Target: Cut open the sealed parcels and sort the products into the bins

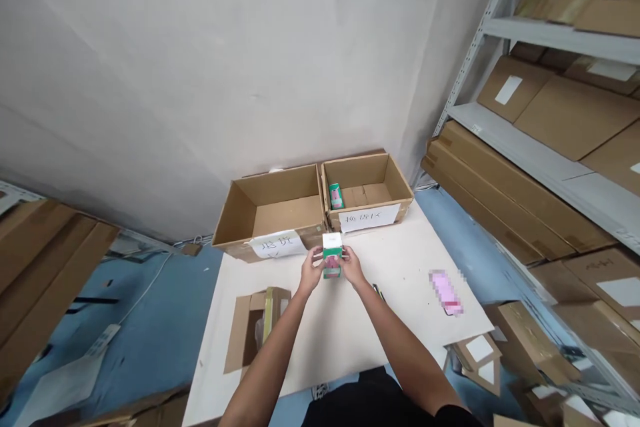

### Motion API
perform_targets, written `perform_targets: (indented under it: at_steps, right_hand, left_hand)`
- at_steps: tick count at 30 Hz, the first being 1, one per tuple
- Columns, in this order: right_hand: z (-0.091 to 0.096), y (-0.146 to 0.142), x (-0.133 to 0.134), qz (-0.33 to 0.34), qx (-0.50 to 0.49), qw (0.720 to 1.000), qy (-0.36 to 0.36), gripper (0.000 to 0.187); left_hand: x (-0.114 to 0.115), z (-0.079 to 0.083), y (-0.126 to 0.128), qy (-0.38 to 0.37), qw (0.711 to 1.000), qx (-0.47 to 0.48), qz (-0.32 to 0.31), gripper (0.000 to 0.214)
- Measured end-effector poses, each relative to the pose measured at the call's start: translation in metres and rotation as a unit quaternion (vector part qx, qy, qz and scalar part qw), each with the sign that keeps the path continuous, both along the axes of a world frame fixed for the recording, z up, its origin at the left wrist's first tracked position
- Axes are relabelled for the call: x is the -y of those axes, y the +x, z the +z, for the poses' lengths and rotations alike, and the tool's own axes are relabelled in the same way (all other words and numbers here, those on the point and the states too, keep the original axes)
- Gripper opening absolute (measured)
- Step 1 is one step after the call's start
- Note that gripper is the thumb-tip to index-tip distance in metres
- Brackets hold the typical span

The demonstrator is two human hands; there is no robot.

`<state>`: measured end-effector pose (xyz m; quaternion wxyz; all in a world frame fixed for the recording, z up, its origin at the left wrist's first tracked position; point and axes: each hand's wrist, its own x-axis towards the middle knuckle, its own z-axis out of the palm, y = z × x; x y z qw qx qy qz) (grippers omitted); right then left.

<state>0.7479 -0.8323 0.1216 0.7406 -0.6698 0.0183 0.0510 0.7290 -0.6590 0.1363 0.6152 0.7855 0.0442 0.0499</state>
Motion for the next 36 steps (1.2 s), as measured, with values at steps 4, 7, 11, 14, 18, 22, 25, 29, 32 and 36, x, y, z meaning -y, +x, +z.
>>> perform_targets:
  at_steps: [4, 7, 11, 14, 18, 22, 25, 29, 32, 36]
  right_hand:
    - [0.070, 0.103, 0.021, -0.011, 0.110, 0.994, -0.010, 0.047]
    - [0.111, 0.171, 0.025, -0.009, 0.166, 0.986, 0.007, 0.050]
    - [0.129, 0.223, 0.028, -0.007, 0.140, 0.990, -0.003, 0.064]
    - [0.120, 0.230, 0.035, -0.041, 0.091, 0.993, -0.060, 0.074]
    - [0.106, 0.197, 0.033, -0.055, 0.130, 0.986, -0.090, 0.073]
    - [0.102, 0.127, -0.003, -0.009, 0.185, 0.973, -0.135, 0.067]
    - [0.096, 0.064, -0.046, 0.046, 0.230, 0.956, -0.177, 0.066]
    - [0.072, -0.015, -0.110, 0.128, 0.215, 0.943, -0.221, 0.064]
    - [0.044, -0.068, -0.158, 0.201, 0.175, 0.930, -0.253, 0.062]
    - [0.013, -0.141, -0.211, 0.299, 0.184, 0.899, -0.260, 0.060]
  left_hand:
    - [0.024, 0.071, 0.099, 0.006, 0.997, 0.077, -0.010, 0.051]
    - [0.041, 0.116, 0.164, -0.005, 0.993, 0.116, -0.014, 0.052]
    - [0.042, 0.147, 0.205, -0.018, 0.995, 0.096, 0.033, 0.051]
    - [0.019, 0.150, 0.198, 0.006, 0.990, 0.082, 0.113, 0.053]
    - [-0.035, 0.133, 0.147, 0.050, 0.985, 0.103, 0.131, 0.056]
    - [-0.099, 0.098, 0.061, 0.074, 0.983, 0.109, 0.131, 0.053]
    - [-0.144, 0.065, -0.019, 0.072, 0.989, 0.072, 0.108, 0.047]
    - [-0.192, 0.028, -0.131, 0.083, 0.994, -0.021, 0.073, 0.041]
    - [-0.218, 0.003, -0.203, 0.149, 0.983, -0.097, 0.043, 0.032]
    - [-0.239, -0.029, -0.273, 0.255, 0.953, -0.166, -0.010, 0.053]
